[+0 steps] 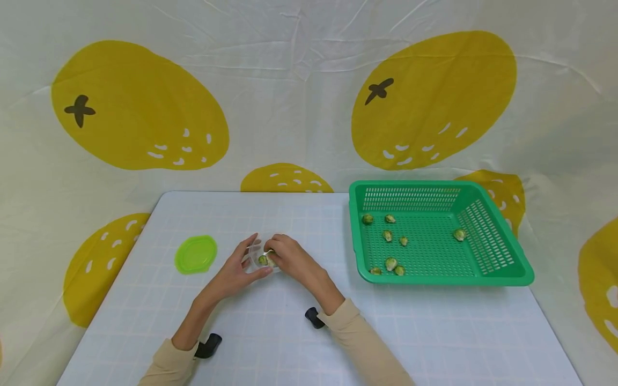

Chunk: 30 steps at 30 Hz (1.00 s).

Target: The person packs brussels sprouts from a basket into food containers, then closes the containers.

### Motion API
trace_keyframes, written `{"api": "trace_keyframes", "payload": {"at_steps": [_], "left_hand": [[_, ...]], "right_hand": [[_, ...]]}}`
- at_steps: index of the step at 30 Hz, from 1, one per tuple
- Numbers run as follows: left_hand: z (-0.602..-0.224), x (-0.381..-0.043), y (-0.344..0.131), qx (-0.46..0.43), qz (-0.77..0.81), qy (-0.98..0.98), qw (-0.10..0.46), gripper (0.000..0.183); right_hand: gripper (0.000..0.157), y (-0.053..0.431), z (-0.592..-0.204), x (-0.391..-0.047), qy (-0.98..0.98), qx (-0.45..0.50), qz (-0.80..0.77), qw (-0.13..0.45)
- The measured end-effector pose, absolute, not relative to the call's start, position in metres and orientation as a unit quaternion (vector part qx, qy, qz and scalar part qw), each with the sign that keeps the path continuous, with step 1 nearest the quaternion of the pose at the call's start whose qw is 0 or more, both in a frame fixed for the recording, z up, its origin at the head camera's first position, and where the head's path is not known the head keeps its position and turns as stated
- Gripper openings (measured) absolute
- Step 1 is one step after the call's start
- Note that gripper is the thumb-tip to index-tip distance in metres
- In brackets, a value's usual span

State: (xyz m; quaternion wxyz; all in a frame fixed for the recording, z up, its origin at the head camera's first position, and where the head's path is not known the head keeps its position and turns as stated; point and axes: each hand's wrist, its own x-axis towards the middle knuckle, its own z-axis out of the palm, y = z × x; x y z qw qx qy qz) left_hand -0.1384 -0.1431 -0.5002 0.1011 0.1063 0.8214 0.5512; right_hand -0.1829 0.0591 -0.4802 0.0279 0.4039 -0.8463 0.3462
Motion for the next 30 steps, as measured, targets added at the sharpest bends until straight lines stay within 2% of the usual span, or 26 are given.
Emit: {"api": "trace_keyframes", "payload": {"at_steps": [9,20,30], "left_hand": [[-0.501,-0.139,-0.143,0.108,0.552,0.820,0.102,0.103],[-0.502,-0.140,-0.144,0.106,0.548,0.823,0.103,0.104],[-0.503,-0.141,-0.144,0.103,0.542,0.828,0.104,0.105]], "right_hand": [[0.013,0.058,-0.478,-0.182,-0.855,0.399,0.332,0.000],[0.014,0.064,-0.477,-0.178,-0.851,0.415,0.321,0.026],[0.018,0.076,-0.473,-0.171,-0.853,0.397,0.338,0.016]]}}
